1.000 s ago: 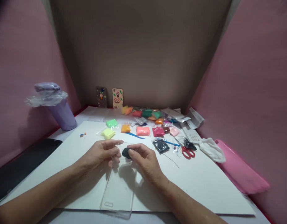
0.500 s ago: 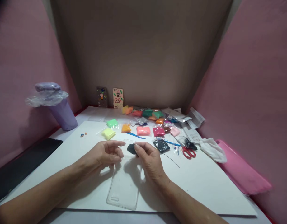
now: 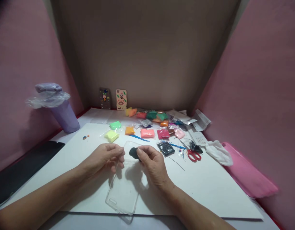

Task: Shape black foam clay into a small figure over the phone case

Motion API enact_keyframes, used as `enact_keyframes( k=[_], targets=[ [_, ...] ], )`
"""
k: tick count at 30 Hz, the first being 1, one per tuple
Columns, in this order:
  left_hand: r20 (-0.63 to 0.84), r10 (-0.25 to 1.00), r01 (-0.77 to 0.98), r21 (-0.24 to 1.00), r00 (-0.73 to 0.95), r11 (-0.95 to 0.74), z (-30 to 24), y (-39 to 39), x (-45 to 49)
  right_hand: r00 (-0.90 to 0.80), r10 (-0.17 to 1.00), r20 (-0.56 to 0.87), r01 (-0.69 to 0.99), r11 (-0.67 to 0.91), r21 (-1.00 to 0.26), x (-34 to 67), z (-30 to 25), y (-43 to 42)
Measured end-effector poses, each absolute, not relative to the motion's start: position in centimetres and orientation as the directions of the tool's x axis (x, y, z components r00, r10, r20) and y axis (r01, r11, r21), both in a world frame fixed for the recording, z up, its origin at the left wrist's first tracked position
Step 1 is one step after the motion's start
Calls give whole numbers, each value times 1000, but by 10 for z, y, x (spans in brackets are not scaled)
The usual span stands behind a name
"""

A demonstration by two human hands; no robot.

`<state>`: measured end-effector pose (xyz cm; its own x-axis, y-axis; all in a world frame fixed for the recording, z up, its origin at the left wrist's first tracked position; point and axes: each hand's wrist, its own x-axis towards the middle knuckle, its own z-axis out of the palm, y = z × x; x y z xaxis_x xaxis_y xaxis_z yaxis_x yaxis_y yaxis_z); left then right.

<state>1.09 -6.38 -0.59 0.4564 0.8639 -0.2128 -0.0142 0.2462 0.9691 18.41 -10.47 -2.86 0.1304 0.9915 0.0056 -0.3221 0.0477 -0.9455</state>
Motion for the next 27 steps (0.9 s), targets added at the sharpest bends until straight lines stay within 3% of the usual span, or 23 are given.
enact_keyframes(
  k=[10, 16, 23, 27],
  targets=[
    [-271, 843, -104, 929, 465, 355, -1, -64, 11, 236, 972, -6, -313, 70, -947, 185, -27, -101],
    [-158, 895, 50, 987, 418, 151, -6, -63, 16, 178, 984, -5, -310, 51, -949, 184, -28, -105],
    [-157, 961, 117, 984, 228, 133, -1, -61, 13, 197, 979, -43, -366, 33, -930, 184, -25, -104],
    [-168, 937, 193, 975, 307, 111, 0, -62, 14, 205, 977, -54, -390, 31, -920, 184, -24, -103]
  ],
)
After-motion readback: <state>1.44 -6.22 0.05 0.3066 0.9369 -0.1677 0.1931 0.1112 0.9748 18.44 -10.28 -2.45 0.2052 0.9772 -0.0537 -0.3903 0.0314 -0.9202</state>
